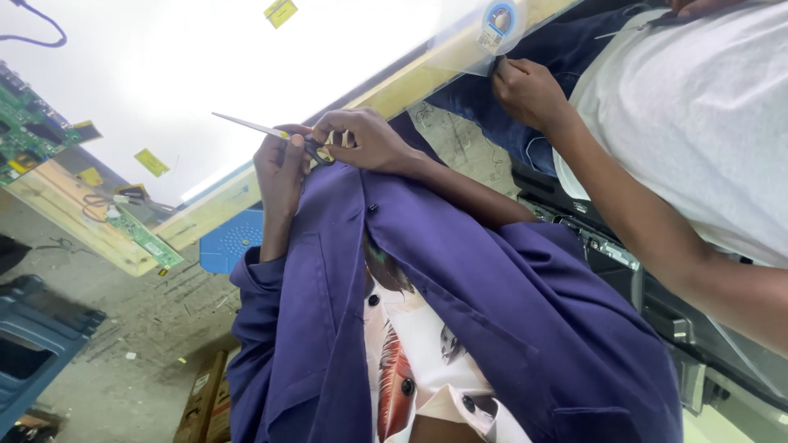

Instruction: Polishing the edge of a screen panel using a specialized strip and liquid, followed by trimming with scissors.

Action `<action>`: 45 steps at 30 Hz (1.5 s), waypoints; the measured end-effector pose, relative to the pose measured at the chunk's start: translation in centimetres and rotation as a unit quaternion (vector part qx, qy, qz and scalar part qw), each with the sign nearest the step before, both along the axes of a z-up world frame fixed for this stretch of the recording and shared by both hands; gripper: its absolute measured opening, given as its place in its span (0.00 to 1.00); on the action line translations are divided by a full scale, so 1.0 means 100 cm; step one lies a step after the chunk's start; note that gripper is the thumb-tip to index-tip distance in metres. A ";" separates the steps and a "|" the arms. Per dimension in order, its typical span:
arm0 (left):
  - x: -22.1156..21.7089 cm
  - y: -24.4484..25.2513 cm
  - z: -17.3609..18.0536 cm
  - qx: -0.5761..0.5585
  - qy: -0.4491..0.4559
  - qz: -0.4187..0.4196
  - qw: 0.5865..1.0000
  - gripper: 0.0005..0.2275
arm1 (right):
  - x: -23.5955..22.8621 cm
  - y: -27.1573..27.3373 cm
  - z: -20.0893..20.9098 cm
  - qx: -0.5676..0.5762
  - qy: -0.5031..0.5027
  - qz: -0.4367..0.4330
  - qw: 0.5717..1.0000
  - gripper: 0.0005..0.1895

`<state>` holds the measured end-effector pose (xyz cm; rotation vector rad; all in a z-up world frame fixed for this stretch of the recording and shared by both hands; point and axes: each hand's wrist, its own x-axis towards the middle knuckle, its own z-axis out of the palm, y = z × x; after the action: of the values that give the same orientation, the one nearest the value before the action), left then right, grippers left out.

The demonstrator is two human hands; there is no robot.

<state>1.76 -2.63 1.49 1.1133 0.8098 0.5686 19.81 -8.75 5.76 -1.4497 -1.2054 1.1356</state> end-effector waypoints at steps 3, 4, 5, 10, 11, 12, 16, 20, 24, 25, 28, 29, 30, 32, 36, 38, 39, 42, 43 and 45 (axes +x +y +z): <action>-0.001 -0.001 -0.001 -0.005 0.001 -0.003 1.000 0.14 | 0.000 -0.004 -0.006 -0.008 0.007 0.019 1.000 0.08; -0.001 0.000 0.001 0.002 0.013 -0.008 1.000 0.15 | 0.001 -0.003 -0.006 -0.011 0.005 0.023 1.000 0.09; -0.001 0.000 0.002 0.009 0.025 -0.013 1.000 0.16 | 0.001 -0.003 -0.006 -0.013 0.003 0.026 1.000 0.09; 0.001 0.001 0.010 0.011 0.021 -0.017 1.000 0.15 | 0.002 -0.006 -0.011 -0.033 -0.003 0.029 0.999 0.09; 0.001 0.001 0.012 0.018 0.027 -0.019 0.999 0.16 | 0.002 -0.006 -0.011 -0.037 -0.002 0.032 0.999 0.09; 0.000 0.001 0.010 0.018 0.026 -0.020 0.999 0.16 | 0.001 -0.006 -0.012 -0.037 -0.002 0.031 0.999 0.09; 0.000 0.000 0.009 0.021 0.028 -0.018 0.999 0.16 | 0.000 -0.006 -0.012 -0.039 -0.006 0.035 0.999 0.09; -0.001 0.000 0.009 0.021 0.027 -0.018 0.999 0.16 | -0.001 -0.008 -0.015 -0.054 -0.011 0.037 0.998 0.09; 0.000 -0.001 0.009 0.015 0.019 -0.013 1.000 0.16 | -0.001 -0.009 -0.017 -0.060 -0.007 0.038 0.997 0.10; 0.000 0.000 0.011 0.014 0.021 -0.013 1.000 0.16 | -0.001 -0.009 -0.018 -0.062 -0.006 0.040 0.997 0.11; 0.001 -0.001 0.012 0.005 0.019 -0.009 1.000 0.15 | -0.001 -0.010 -0.020 -0.070 0.005 0.043 0.997 0.12; 0.000 -0.002 0.011 -0.004 0.016 -0.004 1.000 0.15 | -0.001 -0.010 -0.021 -0.077 0.014 0.047 0.996 0.13; 0.000 -0.001 0.011 -0.004 0.016 -0.005 1.000 0.15 | -0.001 -0.010 -0.021 -0.076 0.014 0.046 0.996 0.13; -0.002 0.000 0.012 -0.002 0.020 -0.013 1.000 0.16 | -0.001 -0.011 -0.021 -0.083 0.005 0.046 0.995 0.13; -0.002 0.000 0.010 0.000 0.020 -0.017 1.000 0.15 | -0.003 -0.013 -0.021 -0.091 0.005 0.044 0.995 0.13; -0.002 0.000 0.012 -0.009 0.022 -0.018 1.000 0.15 | -0.004 -0.014 -0.019 -0.078 0.015 0.040 0.996 0.14; -0.003 0.000 0.011 -0.008 0.022 -0.020 1.000 0.15 | -0.005 -0.014 -0.019 -0.078 0.015 0.038 0.996 0.14; -0.004 -0.002 0.009 -0.011 0.029 -0.029 0.999 0.17 | -0.007 -0.017 -0.020 -0.078 0.008 0.035 0.996 0.13; -0.004 -0.002 0.009 -0.013 0.030 -0.030 0.999 0.17 | -0.007 -0.018 -0.022 -0.069 0.009 0.031 0.997 0.13; -0.006 -0.002 0.007 -0.015 0.031 -0.031 0.999 0.17 | -0.009 -0.019 -0.021 -0.060 0.010 0.027 0.998 0.13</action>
<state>1.19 -2.84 2.22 1.1280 0.8321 0.4714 18.94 -10.70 3.61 -1.4992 -1.1865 1.2758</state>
